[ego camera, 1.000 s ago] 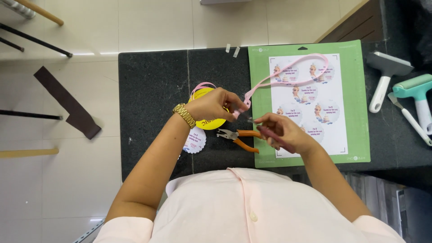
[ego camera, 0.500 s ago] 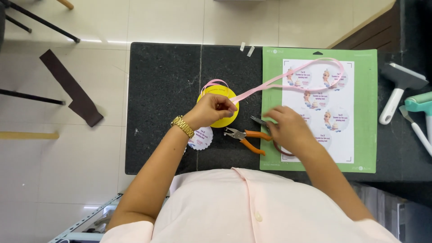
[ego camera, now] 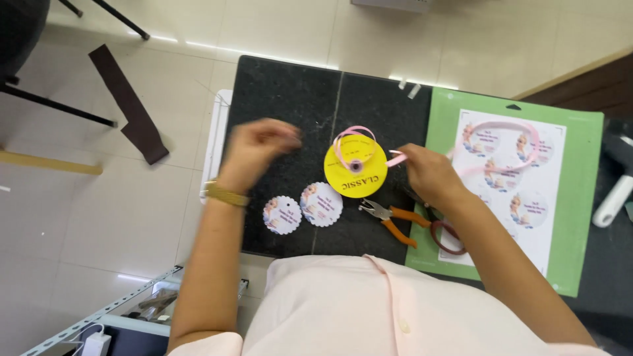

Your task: Attaching pink ribbons to circular stickers by cutting ribbon to length and threading it through pre-punched holes.

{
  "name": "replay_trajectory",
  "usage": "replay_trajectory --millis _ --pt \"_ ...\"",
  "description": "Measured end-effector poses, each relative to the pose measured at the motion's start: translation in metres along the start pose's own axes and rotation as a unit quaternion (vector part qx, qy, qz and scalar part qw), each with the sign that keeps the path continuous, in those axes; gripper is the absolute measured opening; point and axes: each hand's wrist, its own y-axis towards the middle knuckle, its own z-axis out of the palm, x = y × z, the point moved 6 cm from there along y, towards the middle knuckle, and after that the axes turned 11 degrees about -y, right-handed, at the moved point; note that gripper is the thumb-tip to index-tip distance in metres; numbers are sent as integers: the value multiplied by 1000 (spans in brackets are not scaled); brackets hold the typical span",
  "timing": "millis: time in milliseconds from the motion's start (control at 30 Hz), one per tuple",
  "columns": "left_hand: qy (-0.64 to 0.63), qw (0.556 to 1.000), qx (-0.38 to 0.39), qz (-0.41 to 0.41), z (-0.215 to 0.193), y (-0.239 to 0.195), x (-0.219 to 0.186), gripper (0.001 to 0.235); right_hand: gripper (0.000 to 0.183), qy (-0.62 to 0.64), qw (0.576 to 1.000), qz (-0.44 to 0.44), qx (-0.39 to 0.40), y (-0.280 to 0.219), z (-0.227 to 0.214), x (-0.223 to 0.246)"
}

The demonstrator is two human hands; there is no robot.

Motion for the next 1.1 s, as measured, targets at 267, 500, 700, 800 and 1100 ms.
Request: replay_trajectory --millis 267,500,700,800,1100 --pt "212 893 -385 -94 -256 -32 82 16 13 -1 984 171 56 -6 -15 -7" --pt "480 808 -322 -116 -222 -11 67 52 26 -6 981 183 69 8 -15 -12" --pt "425 870 13 250 22 7 -20 29 27 -58 974 206 69 12 -12 -27" --pt "457 835 215 218 99 -1 -7 39 26 9 971 229 65 16 -17 -28" --pt "258 936 232 64 138 53 -16 6 16 302 924 228 54 15 -78 -11"
